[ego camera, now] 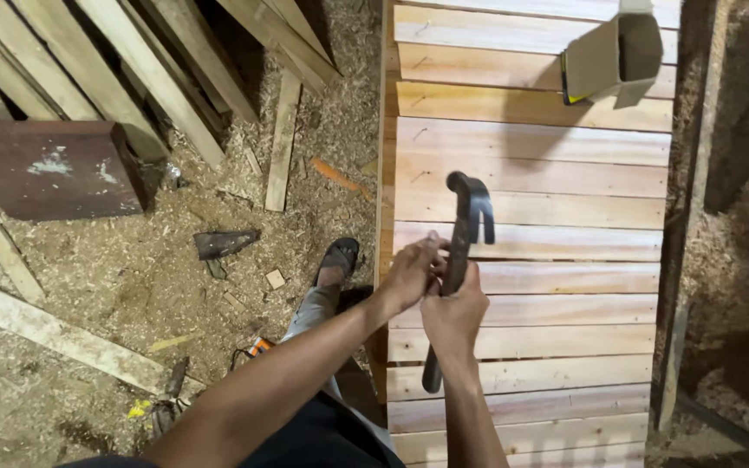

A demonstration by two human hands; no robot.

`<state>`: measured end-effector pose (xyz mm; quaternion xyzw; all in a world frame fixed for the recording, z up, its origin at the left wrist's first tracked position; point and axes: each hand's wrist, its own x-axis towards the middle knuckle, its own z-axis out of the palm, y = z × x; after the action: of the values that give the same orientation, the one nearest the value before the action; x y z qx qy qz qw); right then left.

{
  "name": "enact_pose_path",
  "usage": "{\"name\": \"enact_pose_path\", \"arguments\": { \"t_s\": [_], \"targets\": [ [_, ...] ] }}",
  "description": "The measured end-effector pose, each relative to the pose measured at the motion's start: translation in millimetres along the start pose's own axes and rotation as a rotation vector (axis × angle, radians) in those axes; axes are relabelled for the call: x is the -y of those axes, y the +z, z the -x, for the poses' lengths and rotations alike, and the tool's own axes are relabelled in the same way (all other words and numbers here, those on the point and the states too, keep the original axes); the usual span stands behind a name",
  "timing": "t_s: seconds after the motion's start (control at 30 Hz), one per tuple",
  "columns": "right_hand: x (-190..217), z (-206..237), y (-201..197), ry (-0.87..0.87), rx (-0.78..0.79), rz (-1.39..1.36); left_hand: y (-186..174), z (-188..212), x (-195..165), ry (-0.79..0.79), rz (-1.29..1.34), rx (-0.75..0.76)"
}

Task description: The person hammers nails into a wooden slatted surface using a claw hammer. They repeatedly pick up nails and drive them into the wood, moving along the length of the surface.

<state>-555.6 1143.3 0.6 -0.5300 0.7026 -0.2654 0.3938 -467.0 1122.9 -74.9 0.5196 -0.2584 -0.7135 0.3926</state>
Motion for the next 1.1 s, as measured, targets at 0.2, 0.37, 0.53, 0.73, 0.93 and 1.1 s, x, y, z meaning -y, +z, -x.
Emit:
{"name": "enact_pose_path", "arguments": {
  "t_s": [0.2,0.37,0.53,0.73,0.93,1.1],
  "targets": [
    [-5.5,8.9,4.6,-0.129,-0.152,0.036,-23.8,-4.1,17.1,0.068,0.141,0.004],
    [-8.7,2.0,4.2,-0.133,-0.212,-0.025,-41.6,18.1,16.3,0.522,-0.481,-0.072],
    [-12.1,-1.7,10.1,-0.111,-0.225,-0.122,-34.5,31.0,8.5,0.566,-0.687,-0.154],
    [-19.8,-14.1,11.3,-0.056,-0.212,-0.078,-48.4,-8.5,17.7,0.753,-0.833,-0.183],
    [-34.5,-17.3,4.8,0.217,-0.072,-0.310,-70.3,-91.9,23.2,0.261,-0.888,-0.301],
    [-53.0,-21.4,4.0,0.190,0.034,-0.373,-74.1,-112.8,29.6,0.360,-0.949,-0.366]
  ]
}}
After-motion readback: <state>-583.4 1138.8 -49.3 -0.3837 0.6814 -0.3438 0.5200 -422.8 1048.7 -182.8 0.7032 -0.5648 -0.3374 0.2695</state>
